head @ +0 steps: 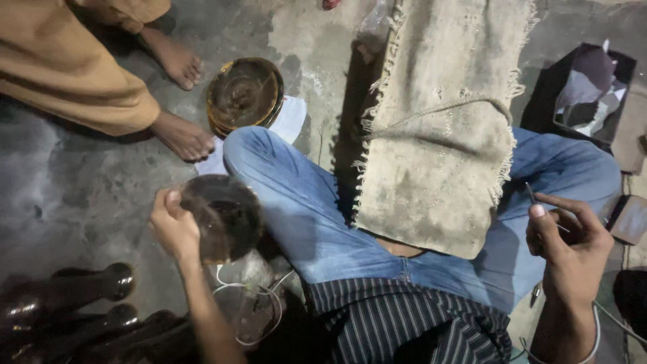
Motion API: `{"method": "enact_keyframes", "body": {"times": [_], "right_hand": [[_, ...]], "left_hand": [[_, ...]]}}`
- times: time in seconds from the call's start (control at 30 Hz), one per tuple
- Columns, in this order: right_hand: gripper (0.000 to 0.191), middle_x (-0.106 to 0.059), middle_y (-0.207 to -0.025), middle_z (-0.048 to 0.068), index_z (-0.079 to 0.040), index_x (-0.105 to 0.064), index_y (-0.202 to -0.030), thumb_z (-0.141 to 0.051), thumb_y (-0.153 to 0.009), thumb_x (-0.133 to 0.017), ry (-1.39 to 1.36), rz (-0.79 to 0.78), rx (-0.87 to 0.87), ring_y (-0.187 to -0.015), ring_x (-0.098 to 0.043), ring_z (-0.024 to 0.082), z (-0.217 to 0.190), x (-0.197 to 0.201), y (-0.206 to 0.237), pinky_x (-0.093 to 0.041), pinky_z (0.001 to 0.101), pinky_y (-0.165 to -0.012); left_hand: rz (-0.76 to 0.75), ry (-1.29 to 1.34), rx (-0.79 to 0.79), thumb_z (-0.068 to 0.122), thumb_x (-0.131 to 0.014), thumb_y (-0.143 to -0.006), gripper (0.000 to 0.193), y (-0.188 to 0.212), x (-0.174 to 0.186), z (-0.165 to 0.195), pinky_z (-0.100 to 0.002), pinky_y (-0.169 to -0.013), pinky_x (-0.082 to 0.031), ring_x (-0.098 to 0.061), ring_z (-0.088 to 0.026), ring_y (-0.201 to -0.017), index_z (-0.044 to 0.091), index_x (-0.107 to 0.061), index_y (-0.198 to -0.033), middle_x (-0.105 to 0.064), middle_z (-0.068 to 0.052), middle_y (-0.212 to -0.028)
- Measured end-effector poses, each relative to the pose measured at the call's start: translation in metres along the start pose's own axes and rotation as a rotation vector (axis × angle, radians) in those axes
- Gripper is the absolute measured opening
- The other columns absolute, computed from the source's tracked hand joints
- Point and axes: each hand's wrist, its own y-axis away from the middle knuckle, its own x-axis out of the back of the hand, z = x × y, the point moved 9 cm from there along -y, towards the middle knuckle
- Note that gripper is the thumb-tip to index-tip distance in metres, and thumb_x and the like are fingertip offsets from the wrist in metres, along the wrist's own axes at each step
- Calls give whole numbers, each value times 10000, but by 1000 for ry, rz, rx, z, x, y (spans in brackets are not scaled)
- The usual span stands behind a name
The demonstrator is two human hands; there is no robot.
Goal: The person sits cross-legged on the workshop floor with a brass plate on a cloth pad over their lap and rubs its surface with a small hand tool, working over the center and rim. They occasionally lift and reposition the plate and set finished plates aside with other brass items on the floor.
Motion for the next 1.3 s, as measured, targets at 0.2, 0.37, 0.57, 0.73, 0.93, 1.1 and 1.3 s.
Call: {"method": "enact_keyframes", "body": {"times": [0.2,0.37,0.57,0.73,0.93,1.1,1.3], "right_hand": [[178,-582,-734,23,60,-659,-1182,-41,-1045,-712,30,-12,20,-596,-509,62,-19,-13,-1,-368,222,-549],[195,-592,-735,23,61,-658,-1187,-34,-1022,-700,83,-47,12,-641,-523,71,-29,-28,0,-378,219,-553],[197,-585,-722,19,62,-660,-1187,-37,-1023,-703,138,-76,8,-624,-514,62,-26,-38,1,-375,216,-559],[209,-593,-734,9,47,-668,-1195,-40,-1011,-715,141,-82,12,-663,-518,62,-23,-38,2,-380,207,-573],[215,-614,-744,13,42,-676,-1186,-43,-997,-732,192,-84,11,-675,-526,55,-20,-36,2,-391,202,-584],[258,-630,-758,14,27,-680,-1227,-48,-986,-735,235,-90,30,-662,-540,46,-23,-37,1,-404,200,-586],[274,-626,-760,13,12,-691,-1243,-60,-984,-745,258,-81,16,-674,-539,48,-27,-38,2,-401,201,-571]], "left_hand": [[-11,-21,22,161,-603,-1059,140,-12,-30,-65,-540,-795,-493,-654,-492,-939,116,-729,-1099,-691,-255,-973],[-56,-95,54,158,-606,-1029,150,-11,-41,-93,-549,-780,-482,-664,-473,-931,142,-745,-1082,-717,-212,-969],[-93,-131,96,202,-639,-1048,136,-7,-57,-119,-552,-781,-480,-658,-469,-916,114,-740,-1072,-716,-214,-972],[-33,-79,-158,148,-716,-960,125,-4,-59,-107,-510,-885,-506,-656,-432,-988,107,-781,-1060,-730,-179,-1051],[-191,11,-38,157,-771,-883,233,-12,-76,-103,-454,-870,-535,-679,-349,-945,97,-779,-1108,-733,-140,-1046],[-102,172,-244,197,-754,-970,306,-50,-84,-34,-440,-900,-554,-727,-343,-1040,26,-712,-1220,-748,-173,-1148],[-316,157,-62,581,-812,-926,662,-115,-160,34,-469,-868,-548,-746,-350,-979,19,-667,-1243,-753,-166,-990]]}}
